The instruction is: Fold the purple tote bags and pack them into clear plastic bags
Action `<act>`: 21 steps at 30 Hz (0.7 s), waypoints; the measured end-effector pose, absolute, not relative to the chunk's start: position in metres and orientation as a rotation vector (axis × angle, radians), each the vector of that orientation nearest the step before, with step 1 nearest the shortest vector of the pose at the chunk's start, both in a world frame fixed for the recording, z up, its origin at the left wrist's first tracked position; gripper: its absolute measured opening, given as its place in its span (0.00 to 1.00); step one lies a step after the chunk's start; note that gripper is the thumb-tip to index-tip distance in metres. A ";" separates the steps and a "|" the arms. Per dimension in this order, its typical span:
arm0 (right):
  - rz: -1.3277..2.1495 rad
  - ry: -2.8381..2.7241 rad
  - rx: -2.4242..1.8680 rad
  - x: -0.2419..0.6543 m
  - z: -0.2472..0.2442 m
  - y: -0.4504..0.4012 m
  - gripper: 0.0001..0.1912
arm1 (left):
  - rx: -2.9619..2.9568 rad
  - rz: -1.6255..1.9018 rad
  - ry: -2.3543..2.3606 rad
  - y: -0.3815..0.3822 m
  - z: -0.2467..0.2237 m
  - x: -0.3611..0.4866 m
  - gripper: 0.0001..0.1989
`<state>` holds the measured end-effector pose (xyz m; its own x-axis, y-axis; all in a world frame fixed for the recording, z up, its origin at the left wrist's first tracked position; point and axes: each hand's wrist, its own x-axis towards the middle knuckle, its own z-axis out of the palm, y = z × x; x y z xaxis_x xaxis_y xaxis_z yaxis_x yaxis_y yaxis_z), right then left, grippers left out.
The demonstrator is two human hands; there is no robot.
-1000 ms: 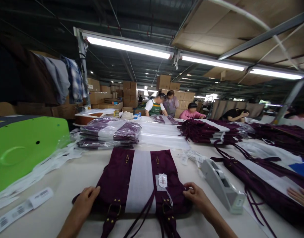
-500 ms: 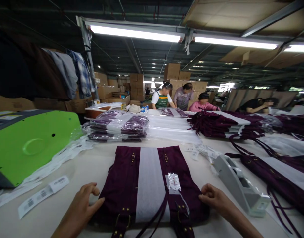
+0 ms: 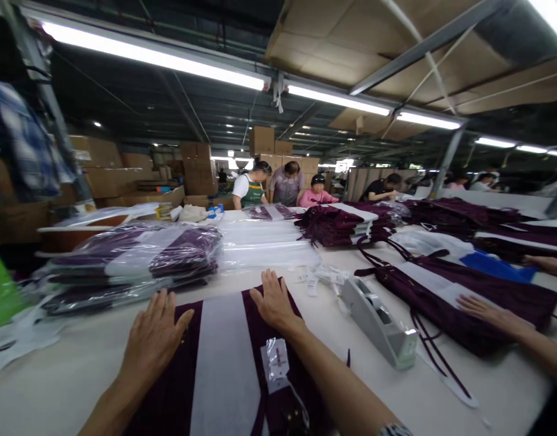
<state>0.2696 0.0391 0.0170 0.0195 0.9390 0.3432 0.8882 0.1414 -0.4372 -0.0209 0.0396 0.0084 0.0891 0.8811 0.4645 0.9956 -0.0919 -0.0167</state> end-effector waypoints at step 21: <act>0.214 -1.828 -1.943 0.301 -0.045 0.070 0.39 | -2.108 0.310 -1.851 0.074 -0.031 -0.063 0.30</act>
